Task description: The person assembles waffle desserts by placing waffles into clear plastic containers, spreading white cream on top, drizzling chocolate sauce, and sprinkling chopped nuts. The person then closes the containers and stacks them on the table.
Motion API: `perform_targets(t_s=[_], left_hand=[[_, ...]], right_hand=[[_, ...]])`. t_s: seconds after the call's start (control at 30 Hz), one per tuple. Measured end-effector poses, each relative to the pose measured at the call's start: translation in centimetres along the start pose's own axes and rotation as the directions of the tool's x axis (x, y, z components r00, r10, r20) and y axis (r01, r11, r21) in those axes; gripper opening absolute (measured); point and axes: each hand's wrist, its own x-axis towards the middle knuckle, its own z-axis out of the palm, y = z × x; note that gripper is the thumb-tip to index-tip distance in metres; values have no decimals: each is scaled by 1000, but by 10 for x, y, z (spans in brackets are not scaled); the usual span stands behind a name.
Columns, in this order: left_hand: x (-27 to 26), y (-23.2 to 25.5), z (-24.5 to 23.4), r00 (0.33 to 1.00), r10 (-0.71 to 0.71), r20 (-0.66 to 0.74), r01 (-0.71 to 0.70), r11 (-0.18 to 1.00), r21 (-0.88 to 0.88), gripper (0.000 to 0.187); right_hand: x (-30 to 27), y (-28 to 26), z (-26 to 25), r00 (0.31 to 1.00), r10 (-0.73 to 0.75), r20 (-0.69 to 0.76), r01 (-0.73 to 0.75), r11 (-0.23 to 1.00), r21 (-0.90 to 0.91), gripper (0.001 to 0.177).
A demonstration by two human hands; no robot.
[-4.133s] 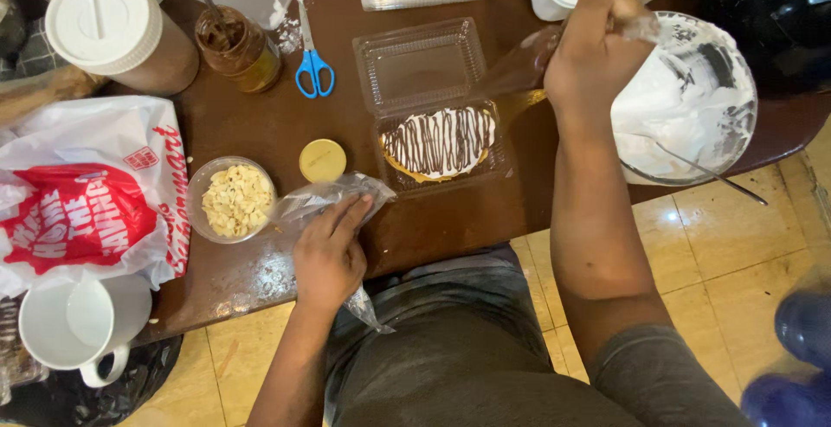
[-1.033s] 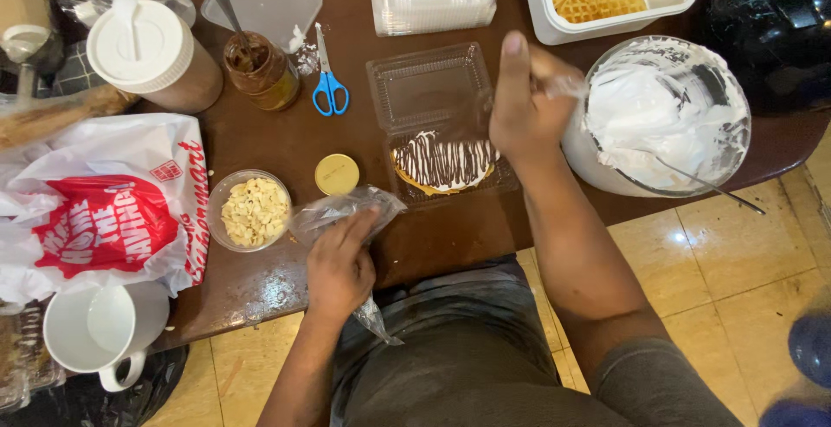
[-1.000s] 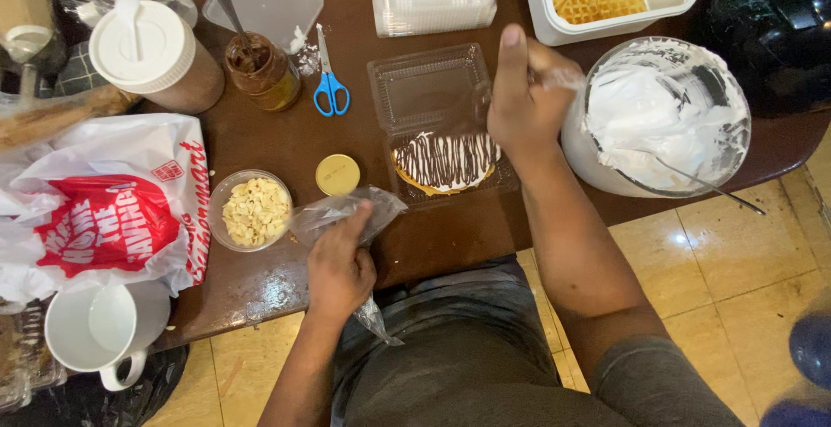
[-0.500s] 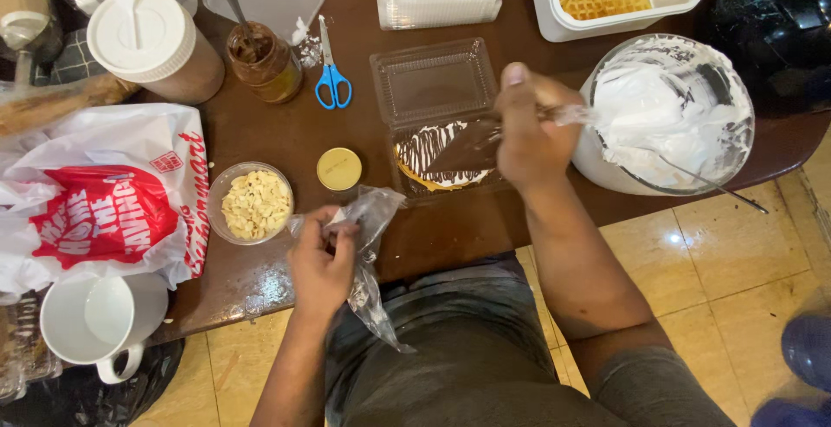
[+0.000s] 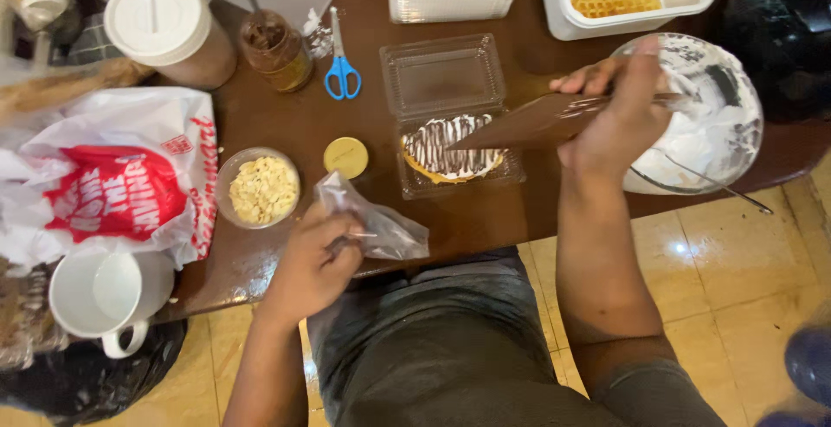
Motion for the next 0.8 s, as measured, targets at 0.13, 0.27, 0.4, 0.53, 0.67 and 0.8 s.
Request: perform_targets(t_s=[0.13, 0.27, 0.4, 0.53, 0.67, 0.8], left_hand=[[7, -2, -1, 968, -211, 132, 234, 953, -193, 11], [11, -5, 0, 952, -235, 196, 291, 895, -337, 6], [13, -8, -5, 956, -180, 232, 258, 892, -372, 5], [14, -8, -10, 951, -139, 276, 266, 825, -499, 6], [21, -3, -8, 977, -52, 206, 187, 673, -716, 7], [26, 6, -17, 985, 53, 165, 132, 386, -913, 5]], right_hand=[[-14, -21, 20, 996, 92, 2, -92, 994, 55, 46], [-43, -36, 47, 981, 63, 182, -67, 998, 16, 43], [-67, -41, 65, 928, 68, 367, -40, 996, -84, 43], [-79, -36, 74, 894, 130, 428, -83, 989, -126, 48], [-89, -18, 87, 886, 119, 447, -68, 989, -129, 44], [-97, -7, 102, 845, 107, 524, -32, 988, -150, 45]])
